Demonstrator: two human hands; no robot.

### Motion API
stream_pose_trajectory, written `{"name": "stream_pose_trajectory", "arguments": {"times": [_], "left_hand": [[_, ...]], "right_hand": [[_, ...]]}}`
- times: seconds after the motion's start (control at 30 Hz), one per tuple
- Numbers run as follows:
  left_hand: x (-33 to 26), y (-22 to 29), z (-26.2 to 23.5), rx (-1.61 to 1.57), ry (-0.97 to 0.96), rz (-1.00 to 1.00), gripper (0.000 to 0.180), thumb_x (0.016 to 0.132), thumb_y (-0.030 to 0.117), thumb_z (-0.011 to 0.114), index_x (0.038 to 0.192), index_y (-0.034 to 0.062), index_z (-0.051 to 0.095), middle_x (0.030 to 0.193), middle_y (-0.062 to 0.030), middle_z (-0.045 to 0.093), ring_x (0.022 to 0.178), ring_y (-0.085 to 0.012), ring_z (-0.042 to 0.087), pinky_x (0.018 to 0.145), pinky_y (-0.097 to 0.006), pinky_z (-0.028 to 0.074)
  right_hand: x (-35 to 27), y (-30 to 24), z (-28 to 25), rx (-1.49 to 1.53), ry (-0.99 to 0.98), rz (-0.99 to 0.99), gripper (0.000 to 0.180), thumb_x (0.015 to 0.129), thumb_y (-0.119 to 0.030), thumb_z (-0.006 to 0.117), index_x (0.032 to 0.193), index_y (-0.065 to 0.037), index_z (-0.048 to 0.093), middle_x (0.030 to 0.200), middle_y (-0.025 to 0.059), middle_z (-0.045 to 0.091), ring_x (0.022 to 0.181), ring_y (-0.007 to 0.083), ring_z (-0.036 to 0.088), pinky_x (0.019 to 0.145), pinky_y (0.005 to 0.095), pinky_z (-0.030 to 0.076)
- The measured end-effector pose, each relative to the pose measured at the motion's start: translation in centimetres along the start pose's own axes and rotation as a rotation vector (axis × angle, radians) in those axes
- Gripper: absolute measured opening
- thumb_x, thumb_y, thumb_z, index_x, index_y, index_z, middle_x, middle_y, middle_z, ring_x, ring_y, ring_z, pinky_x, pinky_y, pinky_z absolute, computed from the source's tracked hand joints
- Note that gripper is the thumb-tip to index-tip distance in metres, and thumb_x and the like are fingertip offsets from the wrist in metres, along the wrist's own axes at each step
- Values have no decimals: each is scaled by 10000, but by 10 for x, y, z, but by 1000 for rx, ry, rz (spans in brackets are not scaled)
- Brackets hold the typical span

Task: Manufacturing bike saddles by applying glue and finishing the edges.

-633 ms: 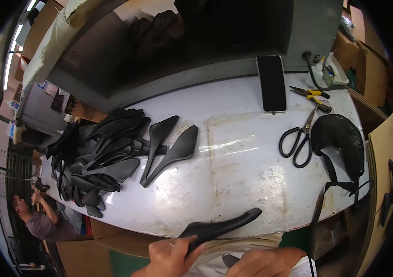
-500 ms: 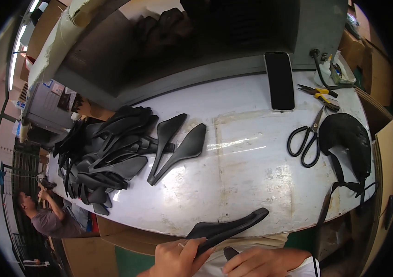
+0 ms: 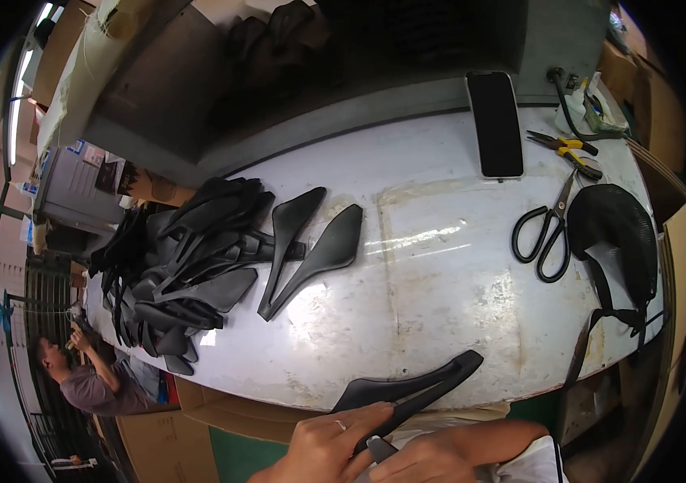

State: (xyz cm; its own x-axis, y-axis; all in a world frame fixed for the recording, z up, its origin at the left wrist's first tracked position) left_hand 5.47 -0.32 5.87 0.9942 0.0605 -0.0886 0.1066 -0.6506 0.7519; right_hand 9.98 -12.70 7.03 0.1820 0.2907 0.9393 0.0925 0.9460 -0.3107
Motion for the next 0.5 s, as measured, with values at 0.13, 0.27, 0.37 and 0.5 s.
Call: {"name": "stream_pose_trajectory", "arguments": {"times": [0.13, 0.27, 0.37, 0.5], "left_hand": [[0, -3, 2, -102, 1, 41, 440, 901, 46, 640, 1334, -15, 599, 1241, -246, 678, 1104, -378, 694, 952, -417, 561], [2, -5, 6, -191, -85, -33, 456, 898, 39, 645, 1348, -10, 594, 1261, -255, 665, 1118, -381, 686, 960, -419, 556], [0, -4, 4, -152, -51, -14, 463, 894, 35, 646, 1352, -6, 595, 1247, -247, 673, 1090, -380, 697, 936, -411, 566], [-2, -15, 7, -181, -89, -163, 462, 896, 18, 641, 1356, 11, 600, 1202, -237, 693, 1024, -378, 717, 888, -397, 583]], "right_hand": [[11, 9, -7, 70, 14, -6, 197, 893, 0, 563, 710, 35, 628, 681, 124, 573, 557, 272, 584, 542, 399, 531], [-3, 16, -23, 212, 511, -37, 219, 901, -32, 570, 697, 33, 620, 659, 116, 563, 522, 258, 559, 511, 379, 511], [6, 13, -16, 114, 292, 37, 222, 900, -45, 594, 694, 34, 619, 671, 124, 584, 546, 276, 580, 524, 386, 515], [6, 16, -11, 105, 122, 98, 194, 919, -35, 607, 745, 44, 640, 724, 150, 625, 607, 300, 615, 560, 422, 530]]}}
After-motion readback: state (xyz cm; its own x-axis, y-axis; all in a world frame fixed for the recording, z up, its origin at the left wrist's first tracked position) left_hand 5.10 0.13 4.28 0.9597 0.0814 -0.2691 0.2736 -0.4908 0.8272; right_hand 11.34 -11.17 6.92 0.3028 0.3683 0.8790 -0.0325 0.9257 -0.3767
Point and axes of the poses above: each hand's wrist, its own x-axis towards the middle knuckle, its own z-axis out of the palm, y = z × x, the point moved 8 cm from there along x, towards the middle knuckle
